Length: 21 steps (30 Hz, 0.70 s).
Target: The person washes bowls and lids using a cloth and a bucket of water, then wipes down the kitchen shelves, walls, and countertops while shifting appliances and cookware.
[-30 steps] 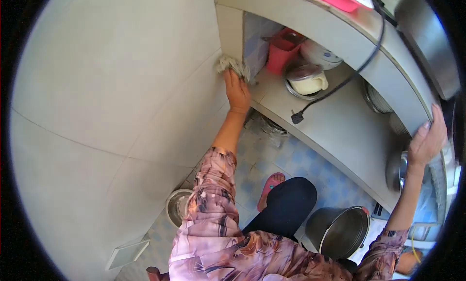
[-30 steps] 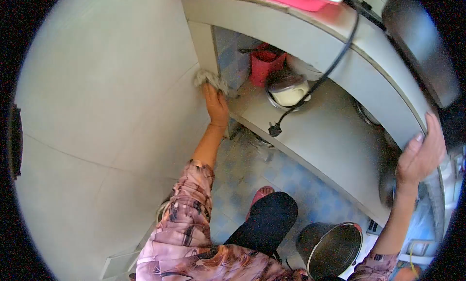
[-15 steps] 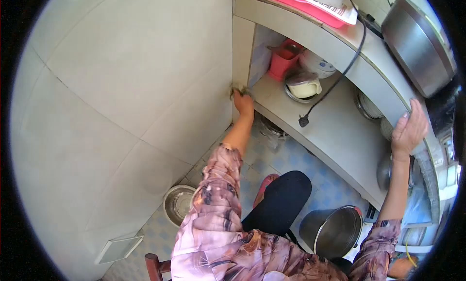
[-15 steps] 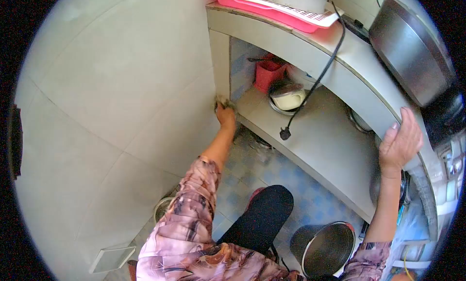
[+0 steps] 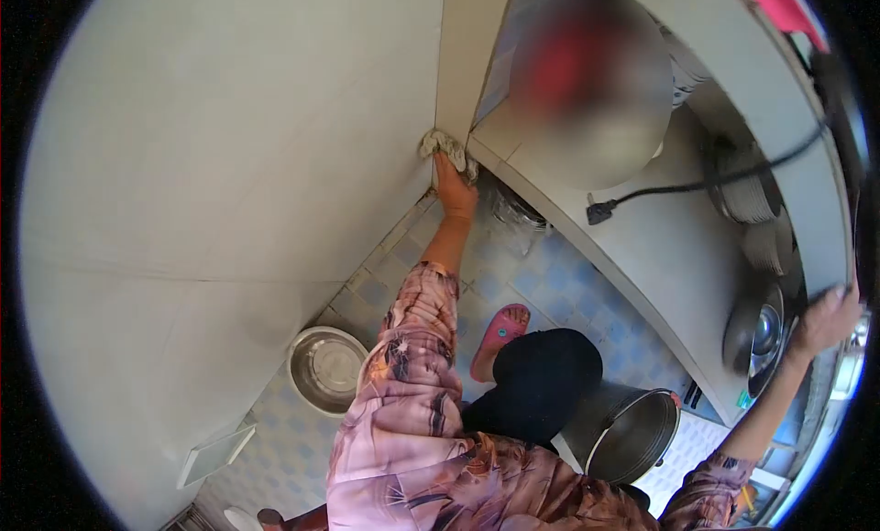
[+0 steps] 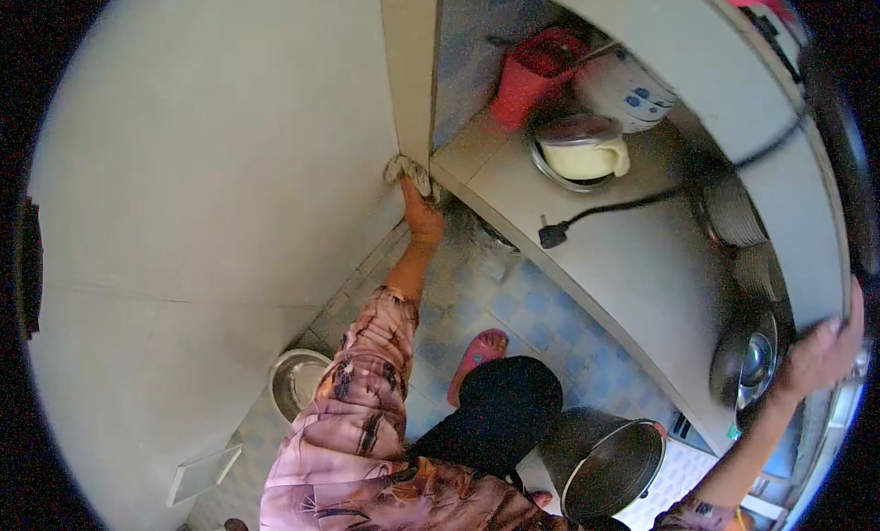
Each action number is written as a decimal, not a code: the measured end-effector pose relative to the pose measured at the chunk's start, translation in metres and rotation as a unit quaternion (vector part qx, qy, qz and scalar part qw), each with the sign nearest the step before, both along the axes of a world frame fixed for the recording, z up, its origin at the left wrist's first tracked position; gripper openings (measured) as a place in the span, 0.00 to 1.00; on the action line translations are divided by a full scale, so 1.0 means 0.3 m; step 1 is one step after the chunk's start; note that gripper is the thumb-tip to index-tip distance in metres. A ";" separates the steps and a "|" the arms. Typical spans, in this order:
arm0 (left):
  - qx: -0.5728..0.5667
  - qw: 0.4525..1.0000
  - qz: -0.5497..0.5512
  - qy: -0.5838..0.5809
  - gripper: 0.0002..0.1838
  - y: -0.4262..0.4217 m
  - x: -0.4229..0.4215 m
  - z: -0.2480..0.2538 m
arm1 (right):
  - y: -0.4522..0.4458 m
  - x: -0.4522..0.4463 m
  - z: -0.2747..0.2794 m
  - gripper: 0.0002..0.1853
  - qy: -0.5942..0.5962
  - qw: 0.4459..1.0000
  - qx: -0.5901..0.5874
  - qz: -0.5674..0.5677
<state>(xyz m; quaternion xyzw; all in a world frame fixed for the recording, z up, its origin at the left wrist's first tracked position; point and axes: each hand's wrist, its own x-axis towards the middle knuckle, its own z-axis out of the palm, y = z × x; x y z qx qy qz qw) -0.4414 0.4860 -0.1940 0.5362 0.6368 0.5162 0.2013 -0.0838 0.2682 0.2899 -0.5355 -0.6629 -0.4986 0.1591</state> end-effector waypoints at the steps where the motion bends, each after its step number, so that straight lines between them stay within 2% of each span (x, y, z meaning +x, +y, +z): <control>1: -0.041 0.997 0.016 -0.063 0.35 -0.014 0.009 -0.056 | -0.014 0.015 0.002 0.22 -0.002 1.000 -0.001 -0.006; 4: -0.095 0.990 0.019 -0.103 0.32 -0.063 0.040 -0.272 | -0.047 0.052 -0.007 0.22 -0.008 1.000 0.002 -0.024; 6: -0.200 0.976 0.006 -0.082 0.24 -0.035 0.057 -0.456 | -0.053 0.046 -0.015 0.22 -0.010 0.999 -0.003 -0.038; 8: -0.357 0.931 -0.066 0.043 0.17 0.031 0.011 -0.640 | -0.057 0.042 -0.003 0.22 -0.008 0.999 -0.008 -0.052; 10: -0.445 0.853 -0.175 0.210 0.12 0.119 -0.063 -0.751 | -0.056 0.038 -0.005 0.22 -0.003 0.998 -0.005 -0.058; 12: -0.466 0.802 -0.229 0.296 0.11 0.189 -0.116 -0.799 | -0.052 0.026 -0.009 0.22 0.004 0.998 -0.003 -0.064; 14: -0.466 0.797 -0.233 0.305 0.12 0.229 -0.141 -0.828 | -0.043 0.015 -0.005 0.23 0.013 0.998 -0.002 -0.067; 16: -0.390 0.851 -0.137 0.323 0.11 0.240 -0.123 -0.845 | -0.050 0.007 0.005 0.23 0.009 0.997 0.000 -0.071; 17: -0.388 0.851 -0.140 0.325 0.11 0.235 -0.115 -0.856 | -0.050 0.006 0.005 0.26 0.031 0.997 0.000 -0.065; 19: -0.304 0.879 -0.096 0.353 0.10 0.202 -0.105 -0.795 | -0.007 -0.069 -0.013 0.28 0.054 0.998 0.007 -0.041; 20: -0.316 0.938 -0.057 0.130 0.12 0.155 -0.101 -0.604 | -0.020 -0.035 0.002 0.28 0.057 0.998 0.001 -0.040; 21: -0.246 0.950 0.009 -0.193 0.13 0.103 -0.099 -0.380 | -0.035 0.035 0.035 0.28 0.022 0.999 -0.025 -0.035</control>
